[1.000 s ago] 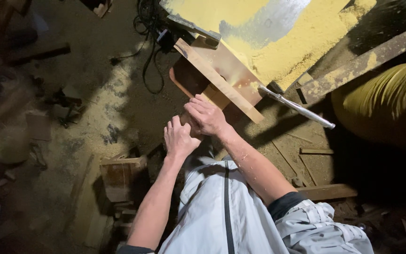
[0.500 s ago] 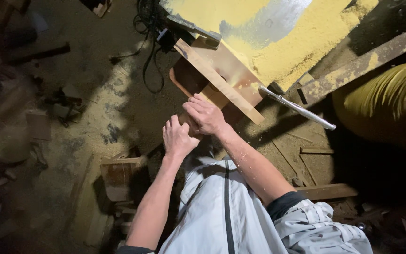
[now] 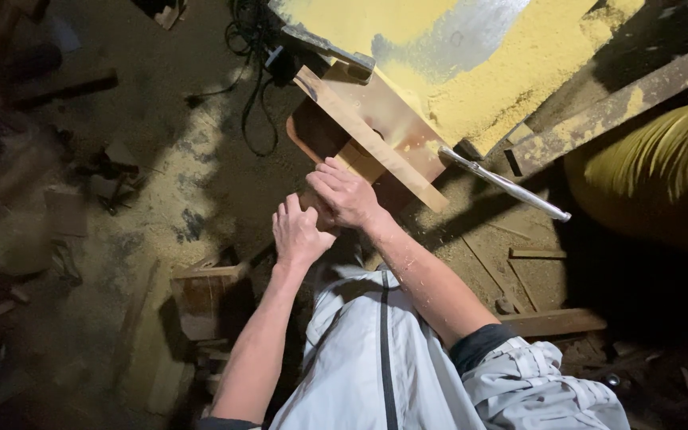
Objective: Feeding wooden boards into a woodworking machine for processing
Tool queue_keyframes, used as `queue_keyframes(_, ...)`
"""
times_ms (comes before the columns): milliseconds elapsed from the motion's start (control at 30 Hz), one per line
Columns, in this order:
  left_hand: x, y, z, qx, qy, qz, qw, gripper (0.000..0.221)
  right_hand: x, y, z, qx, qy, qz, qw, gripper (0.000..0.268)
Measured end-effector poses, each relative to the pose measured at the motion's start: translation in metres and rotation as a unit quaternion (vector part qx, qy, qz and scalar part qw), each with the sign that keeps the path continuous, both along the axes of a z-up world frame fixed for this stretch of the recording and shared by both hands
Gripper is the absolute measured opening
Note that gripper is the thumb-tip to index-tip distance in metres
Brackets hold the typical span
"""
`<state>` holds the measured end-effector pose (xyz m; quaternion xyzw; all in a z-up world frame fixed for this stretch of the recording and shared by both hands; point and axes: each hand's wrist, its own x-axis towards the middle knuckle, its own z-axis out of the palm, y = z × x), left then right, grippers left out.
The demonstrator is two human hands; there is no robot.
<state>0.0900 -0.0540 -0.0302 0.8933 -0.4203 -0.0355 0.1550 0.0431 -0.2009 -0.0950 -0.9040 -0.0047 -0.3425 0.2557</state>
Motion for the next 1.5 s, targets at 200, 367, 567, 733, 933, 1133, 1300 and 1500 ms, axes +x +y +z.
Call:
queue_keyframes(200,0.003,0.0,0.0,-0.009,-0.008,-0.002,1.0,0.035,0.003,0.001,0.002,0.006,0.003,-0.001,1.0,0.044)
queue_keyframes(367,0.005,-0.004,0.01,0.004,0.004,0.001,1.0,0.031,0.007,0.0,0.002,0.003,0.003,0.003,1.0,0.044)
queue_keyframes(567,0.008,-0.005,0.013,0.017,0.012,0.007,1.0,0.029,0.012,-0.001,-0.003,0.002,-0.003,0.01,1.0,0.046)
queue_keyframes(733,0.012,-0.003,0.009,0.004,0.006,0.0,1.0,0.031,0.014,-0.002,0.0,-0.002,-0.011,0.004,1.0,0.047)
queue_keyframes(933,0.015,-0.006,0.012,0.015,0.005,0.003,1.0,0.033,0.016,-0.002,-0.005,0.013,-0.005,0.022,1.0,0.055)
queue_keyframes(1133,0.017,-0.004,0.007,-0.001,0.009,0.004,1.0,0.038,0.02,0.001,-0.014,0.007,-0.015,0.008,1.0,0.046)
queue_keyframes(1300,0.019,-0.006,0.013,0.011,0.009,0.003,1.0,0.038,0.019,-0.001,-0.004,0.01,0.002,0.013,1.0,0.055)
queue_keyframes(1500,0.021,0.0,0.0,0.006,0.009,0.005,1.0,0.042,0.022,0.0,-0.008,0.003,-0.001,0.005,1.0,0.048)
